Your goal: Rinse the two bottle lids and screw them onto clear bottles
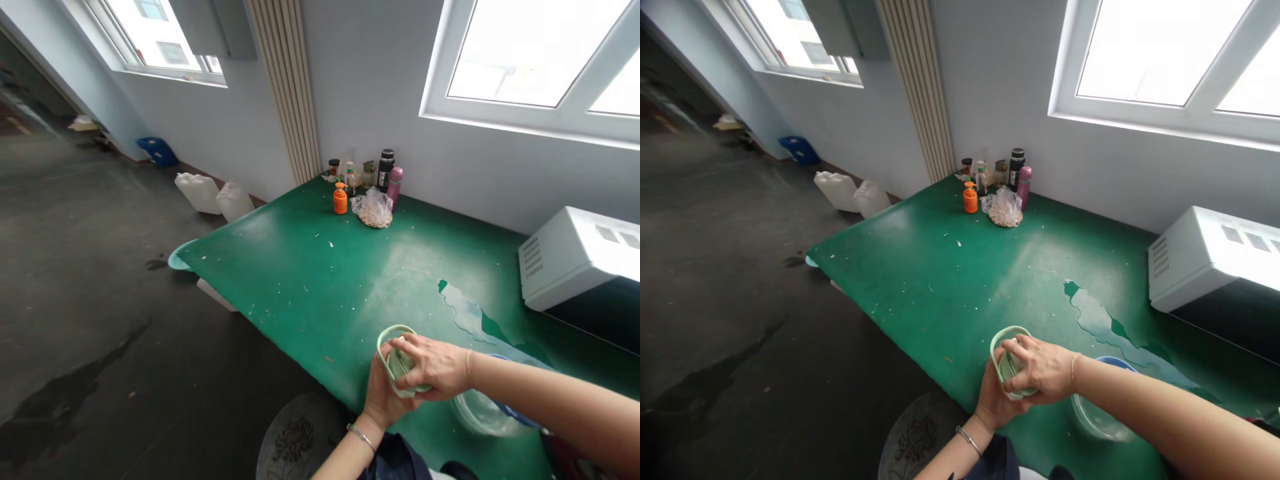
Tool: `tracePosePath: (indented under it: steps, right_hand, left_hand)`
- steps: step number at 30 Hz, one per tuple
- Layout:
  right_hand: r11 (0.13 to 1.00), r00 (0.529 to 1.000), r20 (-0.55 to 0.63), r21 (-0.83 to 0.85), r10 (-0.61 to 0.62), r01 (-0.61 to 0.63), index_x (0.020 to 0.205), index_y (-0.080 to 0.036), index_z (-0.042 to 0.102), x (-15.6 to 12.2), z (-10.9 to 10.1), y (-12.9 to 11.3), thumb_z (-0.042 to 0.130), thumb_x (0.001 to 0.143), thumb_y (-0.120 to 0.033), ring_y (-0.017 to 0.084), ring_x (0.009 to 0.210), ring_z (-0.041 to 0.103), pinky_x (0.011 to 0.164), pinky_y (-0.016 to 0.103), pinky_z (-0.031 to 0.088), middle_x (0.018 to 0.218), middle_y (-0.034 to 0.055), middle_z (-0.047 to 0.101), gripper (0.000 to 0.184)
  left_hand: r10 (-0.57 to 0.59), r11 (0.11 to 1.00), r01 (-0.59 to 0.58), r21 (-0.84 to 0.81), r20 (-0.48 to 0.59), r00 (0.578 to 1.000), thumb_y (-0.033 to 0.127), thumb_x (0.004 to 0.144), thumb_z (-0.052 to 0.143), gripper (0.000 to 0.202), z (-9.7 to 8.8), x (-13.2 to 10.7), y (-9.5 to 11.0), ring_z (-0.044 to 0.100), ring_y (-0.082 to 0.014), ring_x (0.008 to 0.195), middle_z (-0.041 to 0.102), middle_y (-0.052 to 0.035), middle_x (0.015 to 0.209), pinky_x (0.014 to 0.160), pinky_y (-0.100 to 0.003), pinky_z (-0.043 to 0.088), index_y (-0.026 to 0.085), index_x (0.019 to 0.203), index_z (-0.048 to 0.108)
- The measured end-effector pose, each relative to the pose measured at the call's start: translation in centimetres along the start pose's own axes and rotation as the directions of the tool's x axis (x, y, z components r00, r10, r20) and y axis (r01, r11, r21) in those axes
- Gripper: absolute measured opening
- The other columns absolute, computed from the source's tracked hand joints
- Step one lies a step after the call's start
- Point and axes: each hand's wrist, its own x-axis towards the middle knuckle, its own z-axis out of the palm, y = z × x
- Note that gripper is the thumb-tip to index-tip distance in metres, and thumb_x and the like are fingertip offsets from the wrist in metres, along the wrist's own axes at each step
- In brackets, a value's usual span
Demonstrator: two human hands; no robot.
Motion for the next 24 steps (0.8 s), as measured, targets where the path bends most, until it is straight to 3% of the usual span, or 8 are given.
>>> tracePosePath:
  steps: [5, 8, 11, 13, 15, 20, 22, 24]
  right_hand:
    - [0.987, 0.984, 0.102, -0.053, -0.146, 0.152, 0.105, -0.039, 0.063, -0.2, -2.8, -0.5, 0.068, 0.069, -0.013, 0.034, 0.133, 0.015, 0.105, 0.057, 0.018, 0.142, -0.0046, 0.029, 0.045]
    - [0.986, 0.986, 0.024, 0.007, 0.167, -0.167, 0.124, -0.041, 0.049, -0.3, -1.6, -2.0, 0.076, 0.066, -0.039, 0.04, 0.131, 0.017, 0.099, 0.065, 0.02, 0.148, 0.0042, 0.016, 0.063]
    - [0.775, 0.77, -0.09, 0.081, 0.632, -0.627, 0.139, -0.03, 0.029, 0.5, 0.6, -3.2, 0.068, 0.067, -0.06, 0.043, 0.12, 0.036, 0.088, 0.056, 0.04, 0.142, 0.0207, 0.022, 0.088]
    - [0.673, 0.673, -0.038, 0.076, 0.739, -0.736, 0.141, -0.022, 0.023, 1.1, 1.3, -3.4, 0.067, 0.072, -0.05, 0.037, 0.103, 0.053, 0.08, 0.047, 0.047, 0.133, 0.0236, 0.033, 0.087]
    - [0.692, 0.694, 0.061, 0.057, 0.717, -0.72, 0.14, -0.021, 0.026, 1.5, 0.9, -2.8, 0.072, 0.068, -0.035, 0.032, 0.089, 0.059, 0.076, 0.043, 0.049, 0.13, 0.0214, 0.037, 0.086]
    - [0.968, 0.957, 0.148, 0.005, 0.248, -0.251, 0.112, -0.038, 0.057, 0.7, -3.1, -0.7, 0.066, 0.06, -0.007, 0.033, 0.116, 0.041, 0.091, 0.049, 0.039, 0.136, -0.0004, 0.038, 0.061]
    - [0.983, 0.977, 0.106, 0.002, 0.184, -0.186, 0.099, -0.039, 0.063, 0.6, -4.1, -0.9, 0.057, 0.062, -0.003, 0.032, 0.125, 0.03, 0.095, 0.052, 0.033, 0.135, -0.0064, 0.04, 0.052]
    - [0.923, 0.924, 0.018, 0.036, 0.382, -0.383, 0.111, -0.037, 0.058, 0.8, -3.8, -1.8, 0.055, 0.067, -0.006, 0.032, 0.124, 0.03, 0.092, 0.049, 0.037, 0.138, -0.0018, 0.036, 0.054]
  left_hand:
    - [0.105, 0.985, -0.109, 0.137, 0.032, 0.994, 0.048, 0.059, 0.071, 0.097, -0.1, 0.4, -0.4, 0.033, -0.0447, 0.122, 0.032, -0.0185, 0.134, 0.101, -0.064, 0.03, 0.022, 0.137, 0.02]
    - [0.151, 0.973, -0.157, 0.172, 0.047, 0.987, 0.049, 0.063, 0.068, 0.089, 0.0, 0.3, -1.0, 0.036, -0.0438, 0.121, 0.035, -0.019, 0.131, 0.101, -0.061, 0.032, 0.021, 0.136, 0.026]
    - [0.18, 0.966, -0.186, 0.181, 0.05, 0.982, 0.044, 0.066, 0.066, 0.087, 0.0, 0.4, -1.3, 0.039, -0.04, 0.119, 0.039, -0.0178, 0.128, 0.102, -0.058, 0.034, 0.02, 0.138, 0.023]
    - [0.187, 0.964, -0.195, 0.183, 0.06, 0.981, 0.041, 0.067, 0.065, 0.087, 0.1, 0.5, -1.5, 0.038, -0.0391, 0.12, 0.038, -0.0176, 0.129, 0.103, -0.058, 0.032, 0.02, 0.139, 0.021]
    - [0.188, 0.964, -0.2, 0.175, 0.078, 0.979, 0.04, 0.064, 0.068, 0.091, 0.3, 0.5, -1.9, 0.036, -0.0397, 0.121, 0.037, -0.0177, 0.131, 0.104, -0.059, 0.03, 0.02, 0.139, 0.022]
    - [0.183, 0.974, -0.198, 0.107, 0.132, 0.974, 0.045, 0.055, 0.074, 0.1, 0.3, 1.0, -3.0, 0.035, -0.0401, 0.122, 0.037, -0.0199, 0.131, 0.102, -0.059, 0.033, 0.017, 0.136, 0.024]
    - [0.188, 0.977, -0.202, 0.074, 0.163, 0.969, 0.046, 0.057, 0.073, 0.095, -0.1, 1.4, -3.0, 0.035, -0.0372, 0.123, 0.038, -0.0183, 0.132, 0.103, -0.055, 0.033, 0.018, 0.134, 0.026]
    - [0.189, 0.979, -0.2, 0.049, 0.178, 0.966, 0.045, 0.058, 0.073, 0.094, -0.6, 1.7, -2.8, 0.034, -0.0352, 0.124, 0.038, -0.0178, 0.132, 0.105, -0.052, 0.032, 0.017, 0.134, 0.026]
